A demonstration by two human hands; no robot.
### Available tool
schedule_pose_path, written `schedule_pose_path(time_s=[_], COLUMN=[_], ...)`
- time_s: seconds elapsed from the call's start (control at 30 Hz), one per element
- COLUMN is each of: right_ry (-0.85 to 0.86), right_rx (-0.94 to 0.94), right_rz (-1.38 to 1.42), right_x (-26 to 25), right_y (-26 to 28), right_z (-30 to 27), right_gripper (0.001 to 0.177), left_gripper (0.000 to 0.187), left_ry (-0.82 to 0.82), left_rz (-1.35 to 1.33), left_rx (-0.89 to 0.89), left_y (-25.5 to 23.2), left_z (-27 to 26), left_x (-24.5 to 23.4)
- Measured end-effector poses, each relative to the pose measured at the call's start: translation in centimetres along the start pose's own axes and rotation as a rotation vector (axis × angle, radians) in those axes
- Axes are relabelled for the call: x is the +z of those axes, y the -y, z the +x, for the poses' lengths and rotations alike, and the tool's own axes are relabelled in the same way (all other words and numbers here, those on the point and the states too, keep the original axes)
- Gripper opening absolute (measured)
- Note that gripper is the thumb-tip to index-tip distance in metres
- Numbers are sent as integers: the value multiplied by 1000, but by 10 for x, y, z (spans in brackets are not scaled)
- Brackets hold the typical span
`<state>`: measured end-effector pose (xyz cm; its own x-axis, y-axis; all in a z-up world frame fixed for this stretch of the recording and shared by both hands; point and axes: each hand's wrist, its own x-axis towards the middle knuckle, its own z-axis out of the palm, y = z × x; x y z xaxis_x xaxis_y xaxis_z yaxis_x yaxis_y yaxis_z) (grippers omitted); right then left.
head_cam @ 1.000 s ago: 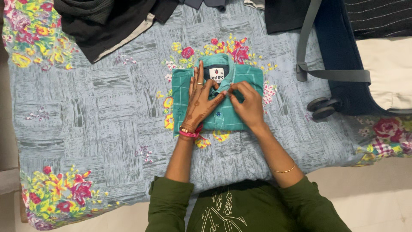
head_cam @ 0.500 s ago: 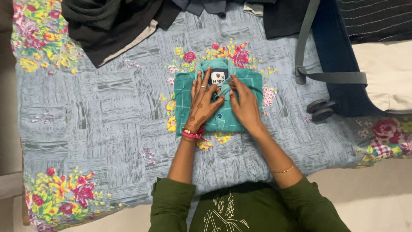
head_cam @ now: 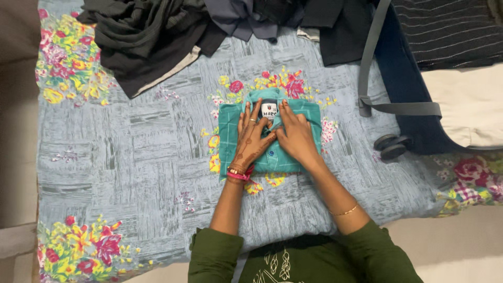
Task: The person folds a green checkered shirt and places it inside a suitcase with other clothing items.
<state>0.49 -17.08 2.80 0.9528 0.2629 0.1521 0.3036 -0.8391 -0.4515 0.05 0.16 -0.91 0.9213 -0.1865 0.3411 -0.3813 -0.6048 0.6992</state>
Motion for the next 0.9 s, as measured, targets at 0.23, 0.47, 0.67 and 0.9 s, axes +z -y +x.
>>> schedule_pose_path(time_s=[0.23,0.47,0.67,0.9], right_ry=[51,-40,-64,-181], right_rx=[77,97,171,114], right_rz=[-173,-249,-253,-326], right_x=[5,21,9,15], right_y=[5,-4,11,2], right_z=[26,40,19,7], right_gripper=[63,58,57,59], left_gripper=[30,34,96,65], left_ry=[31,-14,-95,-112], left_rz=[38,69,-78,213], left_rx=[-25,-23,-50,-80], left_y=[1,-5,-7,9], left_z=[2,-1,-2,-5], left_x=[1,1,-3,16])
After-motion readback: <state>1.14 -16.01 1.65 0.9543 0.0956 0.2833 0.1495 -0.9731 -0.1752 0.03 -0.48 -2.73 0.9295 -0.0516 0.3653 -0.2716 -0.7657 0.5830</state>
